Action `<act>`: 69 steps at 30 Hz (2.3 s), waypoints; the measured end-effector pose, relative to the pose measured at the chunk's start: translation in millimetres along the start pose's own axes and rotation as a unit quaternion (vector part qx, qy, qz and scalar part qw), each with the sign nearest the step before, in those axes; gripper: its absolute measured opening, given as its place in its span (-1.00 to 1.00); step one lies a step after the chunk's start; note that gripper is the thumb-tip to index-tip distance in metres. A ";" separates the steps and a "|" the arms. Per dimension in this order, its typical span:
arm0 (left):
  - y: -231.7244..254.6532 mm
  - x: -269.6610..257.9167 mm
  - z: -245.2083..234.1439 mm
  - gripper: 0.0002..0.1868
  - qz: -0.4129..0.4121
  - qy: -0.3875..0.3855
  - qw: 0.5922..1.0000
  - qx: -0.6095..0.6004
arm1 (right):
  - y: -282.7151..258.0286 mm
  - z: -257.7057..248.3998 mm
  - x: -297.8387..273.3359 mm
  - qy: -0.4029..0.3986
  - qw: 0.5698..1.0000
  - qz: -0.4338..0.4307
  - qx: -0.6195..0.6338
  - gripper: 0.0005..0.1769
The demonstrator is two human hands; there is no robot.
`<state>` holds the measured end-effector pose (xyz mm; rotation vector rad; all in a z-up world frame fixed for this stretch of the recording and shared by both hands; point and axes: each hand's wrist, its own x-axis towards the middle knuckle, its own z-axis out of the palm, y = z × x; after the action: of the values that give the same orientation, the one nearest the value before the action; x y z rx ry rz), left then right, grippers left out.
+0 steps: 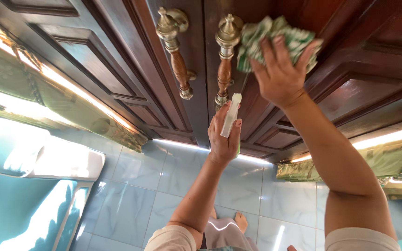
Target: The person cleans a wooden door by spraying a green cleaning solution from a spray bottle and wiping the surface with a green and white cloth. The person systematically wipes the door panels and the area around the handles.
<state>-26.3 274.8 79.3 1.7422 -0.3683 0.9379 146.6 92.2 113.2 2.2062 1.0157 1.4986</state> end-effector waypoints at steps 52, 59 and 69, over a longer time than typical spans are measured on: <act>136.4 198.1 -78.6 -0.54 0.039 0.025 0.999 0.007 | 106.2 -140.0 215.3 -0.091 0.970 -0.214 0.072 -0.57; 120.1 230.2 -111.7 -0.54 -0.027 -0.004 0.999 -0.022 | 132.6 -169.9 286.9 0.039 0.994 -0.096 -0.018 -0.68; 91.4 229.6 -176.7 -0.57 -0.016 -0.041 0.995 -0.087 | 54.4 -166.8 271.8 -0.356 0.898 -0.259 0.006 -0.37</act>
<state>-10.5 444.7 330.7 1.6256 -0.4606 0.7881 75.9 216.1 403.6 1.9928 1.1879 0.3949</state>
